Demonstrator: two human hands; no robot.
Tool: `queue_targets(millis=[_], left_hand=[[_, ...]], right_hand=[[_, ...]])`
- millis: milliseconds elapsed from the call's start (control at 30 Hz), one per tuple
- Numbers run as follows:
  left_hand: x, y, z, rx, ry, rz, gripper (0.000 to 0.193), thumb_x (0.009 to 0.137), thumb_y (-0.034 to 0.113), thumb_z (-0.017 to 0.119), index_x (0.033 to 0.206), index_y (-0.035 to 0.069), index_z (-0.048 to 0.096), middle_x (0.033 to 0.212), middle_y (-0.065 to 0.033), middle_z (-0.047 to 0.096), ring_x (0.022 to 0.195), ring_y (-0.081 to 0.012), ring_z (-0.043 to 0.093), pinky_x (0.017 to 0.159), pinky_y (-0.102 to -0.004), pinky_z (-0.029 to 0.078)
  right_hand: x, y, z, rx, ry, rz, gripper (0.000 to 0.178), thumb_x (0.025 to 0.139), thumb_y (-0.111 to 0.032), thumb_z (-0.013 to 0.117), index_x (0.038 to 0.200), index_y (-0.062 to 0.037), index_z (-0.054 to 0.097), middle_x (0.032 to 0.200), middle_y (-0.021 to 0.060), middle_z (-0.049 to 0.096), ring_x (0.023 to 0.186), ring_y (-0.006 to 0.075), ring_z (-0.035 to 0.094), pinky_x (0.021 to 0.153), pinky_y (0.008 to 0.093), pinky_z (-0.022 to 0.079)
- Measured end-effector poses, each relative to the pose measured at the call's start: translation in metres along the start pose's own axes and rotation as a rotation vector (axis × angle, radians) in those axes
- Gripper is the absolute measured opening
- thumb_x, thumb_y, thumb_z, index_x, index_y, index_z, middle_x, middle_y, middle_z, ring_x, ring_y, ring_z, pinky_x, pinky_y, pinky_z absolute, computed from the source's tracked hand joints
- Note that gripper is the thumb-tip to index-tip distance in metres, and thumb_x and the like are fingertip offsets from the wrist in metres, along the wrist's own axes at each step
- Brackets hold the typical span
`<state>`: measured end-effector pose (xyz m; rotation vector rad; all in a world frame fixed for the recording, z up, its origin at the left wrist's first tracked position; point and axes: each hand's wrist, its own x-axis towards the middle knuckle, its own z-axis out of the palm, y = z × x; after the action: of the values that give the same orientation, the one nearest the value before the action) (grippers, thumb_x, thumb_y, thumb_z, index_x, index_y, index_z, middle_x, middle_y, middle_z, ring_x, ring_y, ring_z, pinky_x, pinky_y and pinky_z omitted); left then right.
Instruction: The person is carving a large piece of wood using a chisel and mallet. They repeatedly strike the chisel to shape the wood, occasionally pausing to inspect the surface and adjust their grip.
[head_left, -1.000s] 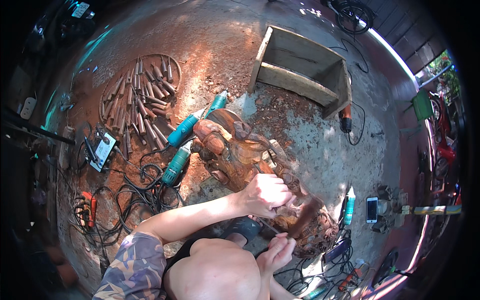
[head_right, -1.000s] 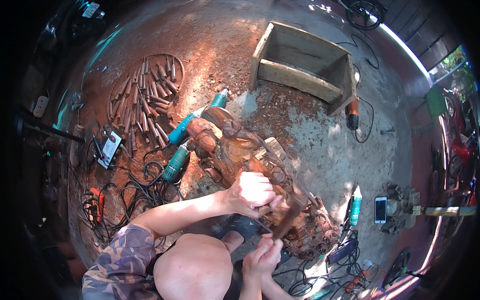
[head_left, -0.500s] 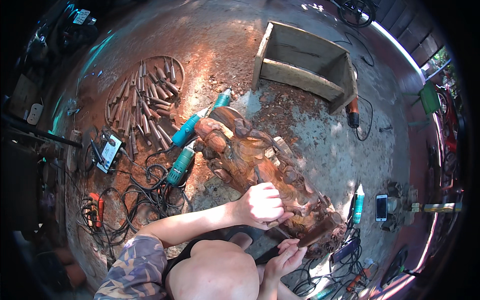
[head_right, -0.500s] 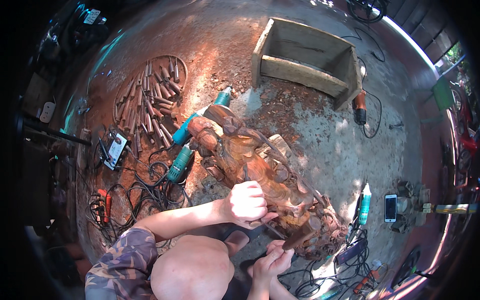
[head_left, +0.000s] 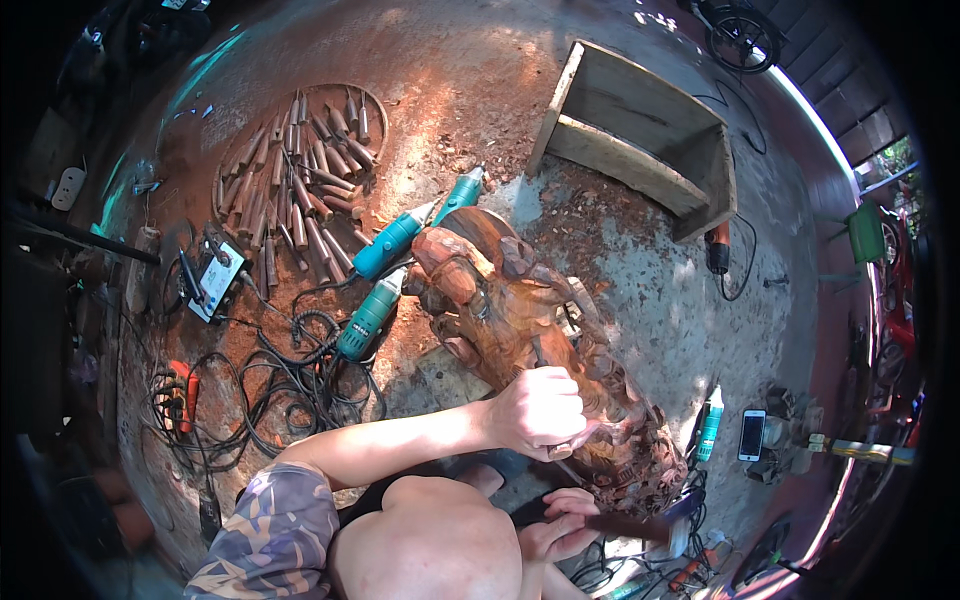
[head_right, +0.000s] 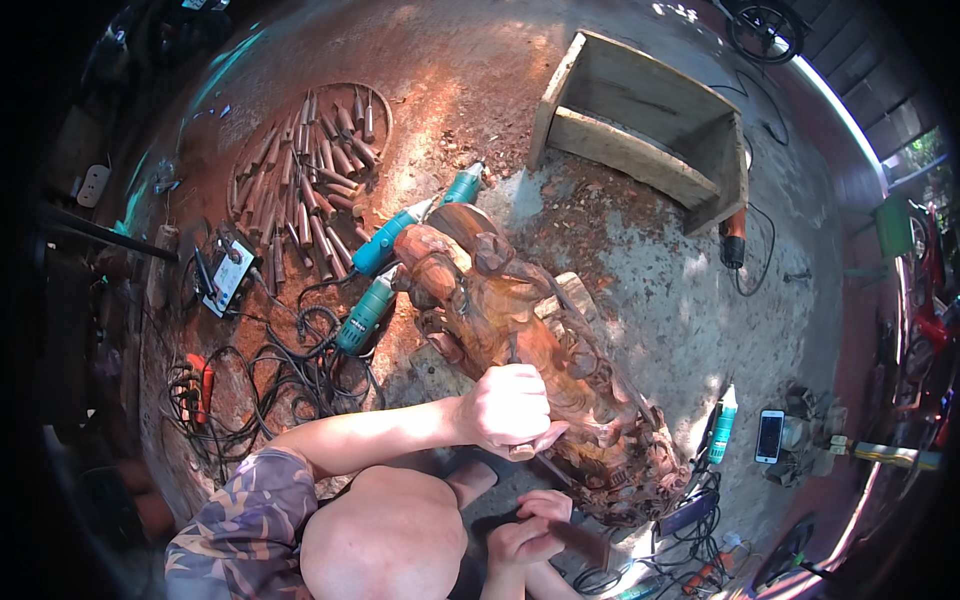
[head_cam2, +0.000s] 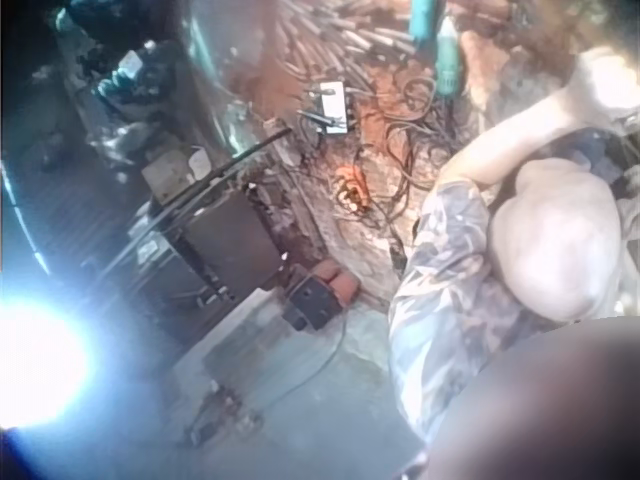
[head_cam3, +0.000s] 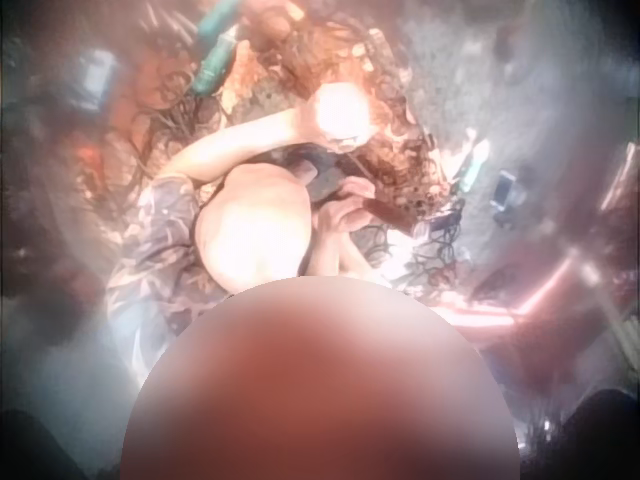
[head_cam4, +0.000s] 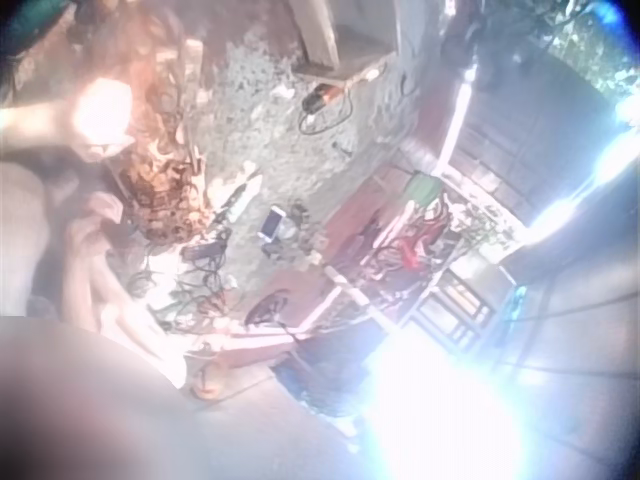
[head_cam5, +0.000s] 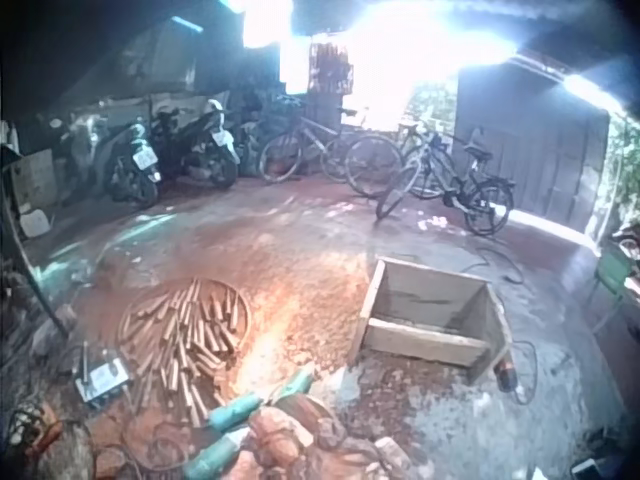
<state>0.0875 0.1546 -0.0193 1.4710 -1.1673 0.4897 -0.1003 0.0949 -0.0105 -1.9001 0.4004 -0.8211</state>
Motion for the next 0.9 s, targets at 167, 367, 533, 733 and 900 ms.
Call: queue_targets(millis=[167, 367, 533, 733, 900], left_hand=[[0.000, 0.002, 0.003, 0.024, 0.008, -0.010, 0.028, 0.077, 0.005, 0.072, 0.062, 0.010, 0.050, 0.060, -0.0016, 0.043, 0.054, -0.0214, 0.046, 0.051, -0.0349, 0.037], [0.000, -0.002, 0.003, 0.022, -0.026, 0.064, 0.021, 0.075, 0.006, 0.073, 0.066, 0.009, 0.054, 0.061, -0.0019, 0.044, 0.056, -0.0211, 0.047, 0.052, -0.0352, 0.037], [-0.005, -0.004, 0.004, 0.072, -0.064, 0.072, 0.016, 0.073, 0.009, 0.072, 0.069, 0.007, 0.056, 0.063, -0.0022, 0.044, 0.057, -0.0218, 0.048, 0.052, -0.0357, 0.039], [-0.005, -0.004, -0.001, 0.064, -0.110, 0.044, 0.020, 0.073, 0.010, 0.072, 0.066, 0.009, 0.054, 0.064, -0.0025, 0.046, 0.058, -0.0225, 0.050, 0.053, -0.0361, 0.041], [-0.003, -0.008, -0.006, 0.053, -0.106, 0.070, 0.025, 0.075, 0.009, 0.073, 0.063, 0.010, 0.051, 0.061, -0.0026, 0.045, 0.055, -0.0223, 0.048, 0.051, -0.0358, 0.039]], right_hand=[[-0.011, 0.004, 0.002, -0.200, -0.129, 0.132, 0.028, 0.102, -0.014, 0.045, 0.076, -0.0026, 0.047, 0.069, 0.0112, 0.053, 0.060, 0.0252, 0.053, 0.061, 0.0350, 0.043], [-0.016, 0.008, 0.003, -0.309, -0.223, 0.162, 0.033, 0.105, -0.019, 0.043, 0.076, -0.0031, 0.044, 0.068, 0.0100, 0.050, 0.060, 0.0248, 0.050, 0.060, 0.0354, 0.041], [-0.010, -0.001, 0.022, 0.233, 0.240, -0.099, 0.038, 0.106, -0.023, 0.045, 0.077, 0.0004, 0.049, 0.072, 0.0128, 0.051, 0.065, 0.0269, 0.052, 0.062, 0.0383, 0.044], [-0.009, -0.004, 0.017, 0.009, 0.026, 0.041, 0.022, 0.104, -0.016, 0.044, 0.089, -0.0027, 0.052, 0.079, 0.0142, 0.056, 0.071, 0.0268, 0.055, 0.065, 0.0388, 0.046], [-0.023, 0.018, 0.018, -0.239, -0.111, -0.014, 0.023, 0.103, -0.012, 0.047, 0.083, -0.0029, 0.053, 0.071, 0.0110, 0.057, 0.067, 0.0301, 0.055, 0.065, 0.0399, 0.043]])
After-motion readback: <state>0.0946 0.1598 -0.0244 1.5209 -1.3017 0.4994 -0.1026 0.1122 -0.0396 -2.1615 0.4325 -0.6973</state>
